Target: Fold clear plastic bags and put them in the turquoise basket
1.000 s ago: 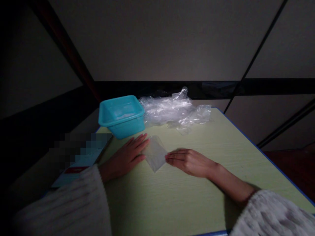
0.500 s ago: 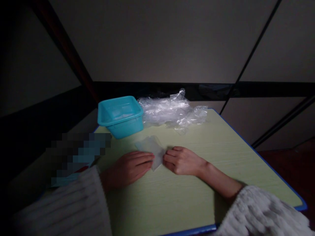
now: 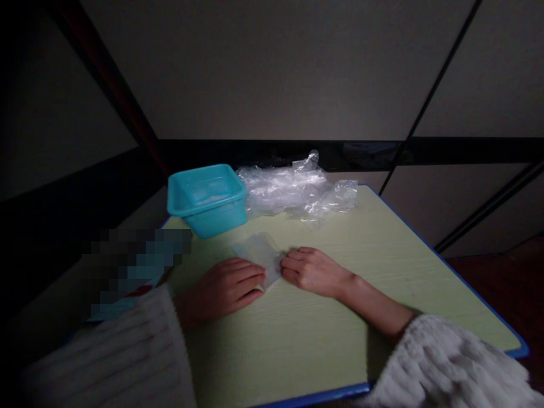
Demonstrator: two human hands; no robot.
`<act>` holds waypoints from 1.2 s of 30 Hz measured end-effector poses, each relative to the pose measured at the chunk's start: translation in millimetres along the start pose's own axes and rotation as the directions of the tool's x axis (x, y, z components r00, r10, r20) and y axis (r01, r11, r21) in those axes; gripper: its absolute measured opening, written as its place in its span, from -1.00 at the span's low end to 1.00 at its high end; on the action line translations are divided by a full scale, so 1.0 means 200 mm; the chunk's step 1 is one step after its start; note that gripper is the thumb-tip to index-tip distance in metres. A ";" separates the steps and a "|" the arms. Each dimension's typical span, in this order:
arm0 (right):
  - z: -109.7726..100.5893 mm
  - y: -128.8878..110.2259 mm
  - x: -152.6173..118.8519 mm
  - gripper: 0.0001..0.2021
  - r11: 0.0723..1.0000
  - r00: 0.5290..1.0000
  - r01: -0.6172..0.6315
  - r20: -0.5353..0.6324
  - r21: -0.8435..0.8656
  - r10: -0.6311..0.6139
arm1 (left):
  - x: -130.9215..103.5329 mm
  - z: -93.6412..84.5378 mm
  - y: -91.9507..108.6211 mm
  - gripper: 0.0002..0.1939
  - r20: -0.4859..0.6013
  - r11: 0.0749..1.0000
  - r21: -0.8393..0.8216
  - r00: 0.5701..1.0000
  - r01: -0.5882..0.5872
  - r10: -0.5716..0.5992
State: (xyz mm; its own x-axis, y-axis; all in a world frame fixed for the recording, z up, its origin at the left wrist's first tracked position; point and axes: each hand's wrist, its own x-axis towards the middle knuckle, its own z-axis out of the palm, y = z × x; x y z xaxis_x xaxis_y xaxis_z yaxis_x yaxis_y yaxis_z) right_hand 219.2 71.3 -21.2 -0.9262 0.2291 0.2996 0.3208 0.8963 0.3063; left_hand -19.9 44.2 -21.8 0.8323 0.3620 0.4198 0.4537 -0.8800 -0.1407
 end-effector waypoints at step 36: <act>-0.23 -0.08 0.01 -0.81 0.649 0.804 -0.277 -0.199 0.708 0.560 | 0.02 -0.07 0.04 -0.68 0.056 0.612 -0.614 0.801 0.498 -0.595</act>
State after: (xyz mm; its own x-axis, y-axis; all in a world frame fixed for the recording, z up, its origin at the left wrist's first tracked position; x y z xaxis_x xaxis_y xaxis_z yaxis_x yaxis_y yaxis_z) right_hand 222.3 39.8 16.7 -0.5252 0.6108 0.5925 0.3246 0.7874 -0.5240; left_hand -16.7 34.5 -9.5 0.4147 0.8313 0.3702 0.4963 -0.5476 0.6737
